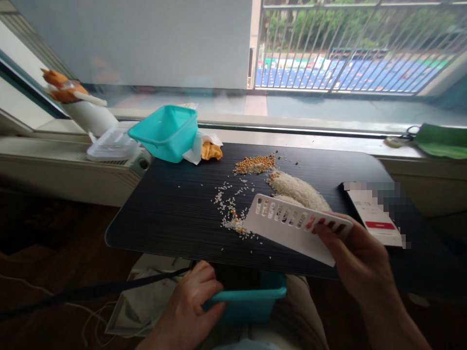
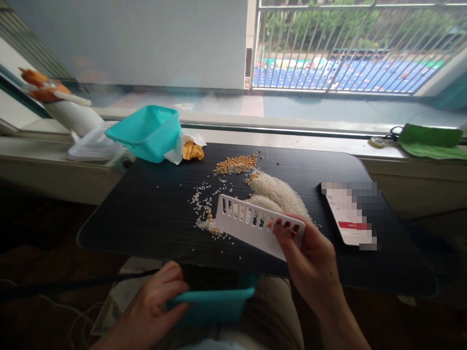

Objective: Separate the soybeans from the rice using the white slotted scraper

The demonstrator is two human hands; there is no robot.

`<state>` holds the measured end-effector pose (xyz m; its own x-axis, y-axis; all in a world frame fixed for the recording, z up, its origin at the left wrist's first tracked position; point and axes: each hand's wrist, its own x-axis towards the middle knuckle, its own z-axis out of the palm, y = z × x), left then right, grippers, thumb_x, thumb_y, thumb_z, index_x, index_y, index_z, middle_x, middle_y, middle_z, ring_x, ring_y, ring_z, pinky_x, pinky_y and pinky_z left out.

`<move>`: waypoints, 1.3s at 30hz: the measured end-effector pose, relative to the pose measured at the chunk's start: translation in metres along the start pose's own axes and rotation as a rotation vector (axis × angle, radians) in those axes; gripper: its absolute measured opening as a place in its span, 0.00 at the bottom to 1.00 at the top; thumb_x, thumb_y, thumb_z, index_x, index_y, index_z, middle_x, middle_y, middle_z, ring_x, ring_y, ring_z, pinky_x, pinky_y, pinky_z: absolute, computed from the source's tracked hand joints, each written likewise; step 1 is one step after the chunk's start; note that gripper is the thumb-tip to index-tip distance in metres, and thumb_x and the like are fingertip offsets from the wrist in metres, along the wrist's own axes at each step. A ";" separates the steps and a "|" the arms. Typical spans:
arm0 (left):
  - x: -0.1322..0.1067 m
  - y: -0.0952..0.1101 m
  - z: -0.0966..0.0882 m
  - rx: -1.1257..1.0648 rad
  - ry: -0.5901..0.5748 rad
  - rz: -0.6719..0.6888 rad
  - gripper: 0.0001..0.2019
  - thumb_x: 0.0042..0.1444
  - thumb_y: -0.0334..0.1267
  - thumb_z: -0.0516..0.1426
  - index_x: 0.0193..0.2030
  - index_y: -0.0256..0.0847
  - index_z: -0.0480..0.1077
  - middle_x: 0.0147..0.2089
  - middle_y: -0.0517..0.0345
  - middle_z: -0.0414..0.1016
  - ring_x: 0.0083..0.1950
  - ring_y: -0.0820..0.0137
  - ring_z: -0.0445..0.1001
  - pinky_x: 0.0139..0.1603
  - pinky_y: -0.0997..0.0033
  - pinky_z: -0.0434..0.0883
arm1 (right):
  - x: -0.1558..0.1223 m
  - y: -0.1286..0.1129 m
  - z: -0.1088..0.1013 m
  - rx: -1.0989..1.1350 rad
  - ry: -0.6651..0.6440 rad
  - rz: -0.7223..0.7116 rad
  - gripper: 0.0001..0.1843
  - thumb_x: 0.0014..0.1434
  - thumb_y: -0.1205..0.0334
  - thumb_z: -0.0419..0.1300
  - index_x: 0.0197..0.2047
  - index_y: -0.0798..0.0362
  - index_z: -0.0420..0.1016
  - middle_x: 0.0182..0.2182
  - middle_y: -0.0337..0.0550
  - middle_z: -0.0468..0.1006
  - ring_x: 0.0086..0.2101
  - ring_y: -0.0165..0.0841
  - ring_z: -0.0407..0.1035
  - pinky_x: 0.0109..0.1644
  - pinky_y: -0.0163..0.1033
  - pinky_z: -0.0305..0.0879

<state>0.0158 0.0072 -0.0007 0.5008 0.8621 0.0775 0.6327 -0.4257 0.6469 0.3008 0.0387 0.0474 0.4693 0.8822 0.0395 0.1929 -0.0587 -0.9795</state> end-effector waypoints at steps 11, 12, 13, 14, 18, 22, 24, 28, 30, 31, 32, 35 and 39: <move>-0.001 -0.001 0.001 -0.015 0.039 0.000 0.10 0.50 0.20 0.58 0.26 0.40 0.72 0.29 0.59 0.69 0.35 0.65 0.71 0.32 0.70 0.66 | 0.000 0.001 0.000 0.027 -0.035 0.027 0.12 0.56 0.52 0.68 0.40 0.49 0.81 0.30 0.39 0.83 0.29 0.35 0.75 0.33 0.37 0.74; -0.001 -0.001 0.001 -0.018 0.038 -0.001 0.10 0.50 0.21 0.58 0.26 0.41 0.73 0.29 0.59 0.69 0.35 0.65 0.71 0.32 0.70 0.66 | 0.001 0.002 0.001 0.013 -0.038 0.013 0.12 0.56 0.52 0.68 0.40 0.49 0.81 0.30 0.40 0.83 0.29 0.35 0.75 0.33 0.37 0.73; 0.000 -0.001 0.001 -0.019 0.034 -0.003 0.10 0.51 0.21 0.59 0.26 0.41 0.73 0.29 0.59 0.70 0.35 0.65 0.71 0.33 0.70 0.66 | 0.002 0.004 0.002 0.001 -0.042 0.003 0.13 0.56 0.52 0.68 0.40 0.50 0.81 0.30 0.40 0.83 0.29 0.35 0.75 0.33 0.37 0.73; 0.000 -0.001 0.001 -0.020 0.030 -0.006 0.10 0.51 0.21 0.59 0.26 0.41 0.73 0.29 0.59 0.70 0.36 0.65 0.71 0.33 0.70 0.66 | 0.003 0.004 0.003 -0.007 -0.048 -0.003 0.13 0.56 0.51 0.68 0.40 0.50 0.81 0.30 0.40 0.83 0.29 0.35 0.75 0.32 0.37 0.73; 0.000 0.000 0.001 -0.014 0.026 -0.011 0.11 0.49 0.19 0.59 0.26 0.40 0.73 0.29 0.59 0.70 0.35 0.65 0.71 0.33 0.70 0.66 | 0.000 0.003 0.004 0.019 -0.080 0.035 0.11 0.55 0.52 0.69 0.39 0.49 0.82 0.30 0.39 0.83 0.29 0.34 0.75 0.32 0.35 0.72; 0.000 0.000 0.001 -0.011 0.026 -0.009 0.10 0.50 0.20 0.60 0.26 0.39 0.73 0.28 0.59 0.70 0.35 0.66 0.72 0.32 0.71 0.66 | -0.003 0.000 0.000 0.066 -0.044 0.088 0.10 0.55 0.54 0.69 0.40 0.48 0.82 0.30 0.37 0.83 0.30 0.33 0.75 0.33 0.33 0.73; 0.000 0.000 0.001 -0.008 0.027 -0.009 0.10 0.51 0.21 0.59 0.26 0.40 0.73 0.28 0.59 0.70 0.35 0.66 0.71 0.32 0.71 0.66 | -0.003 0.001 -0.001 0.045 -0.041 0.065 0.10 0.55 0.54 0.69 0.39 0.49 0.81 0.30 0.37 0.83 0.29 0.33 0.74 0.32 0.34 0.72; 0.000 0.000 0.001 -0.018 0.027 -0.006 0.10 0.52 0.22 0.58 0.26 0.40 0.73 0.28 0.59 0.70 0.35 0.65 0.71 0.32 0.70 0.67 | 0.000 0.006 0.001 0.005 -0.027 0.034 0.12 0.55 0.52 0.69 0.40 0.50 0.81 0.30 0.39 0.83 0.29 0.34 0.75 0.32 0.35 0.72; 0.000 -0.001 0.001 -0.023 0.024 -0.006 0.10 0.52 0.22 0.58 0.26 0.40 0.73 0.28 0.58 0.70 0.35 0.65 0.71 0.32 0.69 0.67 | 0.002 0.006 0.002 0.012 -0.009 0.038 0.12 0.56 0.51 0.69 0.40 0.50 0.81 0.30 0.39 0.83 0.28 0.35 0.75 0.32 0.36 0.73; 0.000 -0.001 0.001 -0.024 0.022 -0.006 0.10 0.53 0.22 0.57 0.26 0.40 0.73 0.28 0.58 0.70 0.35 0.65 0.71 0.33 0.69 0.67 | 0.003 0.006 0.003 0.018 -0.005 0.039 0.12 0.56 0.51 0.69 0.39 0.50 0.81 0.30 0.39 0.83 0.28 0.35 0.76 0.32 0.36 0.73; 0.000 -0.001 0.001 -0.025 0.022 -0.006 0.10 0.53 0.22 0.58 0.26 0.39 0.73 0.28 0.58 0.70 0.35 0.65 0.71 0.33 0.69 0.67 | 0.004 0.006 0.003 0.021 -0.008 0.037 0.12 0.56 0.51 0.69 0.39 0.50 0.81 0.30 0.39 0.83 0.28 0.35 0.76 0.32 0.36 0.73; 0.000 -0.001 0.002 -0.021 0.026 -0.010 0.10 0.53 0.22 0.58 0.26 0.39 0.73 0.28 0.58 0.70 0.35 0.65 0.71 0.33 0.70 0.66 | 0.004 0.004 0.003 0.016 -0.044 0.044 0.12 0.55 0.52 0.69 0.39 0.50 0.82 0.29 0.39 0.83 0.28 0.35 0.76 0.31 0.35 0.73; -0.001 -0.001 0.002 -0.015 0.018 -0.023 0.10 0.52 0.22 0.59 0.26 0.39 0.73 0.29 0.58 0.70 0.36 0.65 0.71 0.33 0.70 0.67 | 0.001 0.001 -0.001 0.091 -0.043 0.109 0.11 0.55 0.54 0.70 0.40 0.49 0.82 0.30 0.38 0.83 0.29 0.34 0.76 0.32 0.35 0.73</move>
<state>0.0158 0.0065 -0.0029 0.4753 0.8765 0.0762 0.6352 -0.4018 0.6596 0.3023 0.0386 0.0470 0.4451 0.8924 -0.0743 0.0628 -0.1139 -0.9915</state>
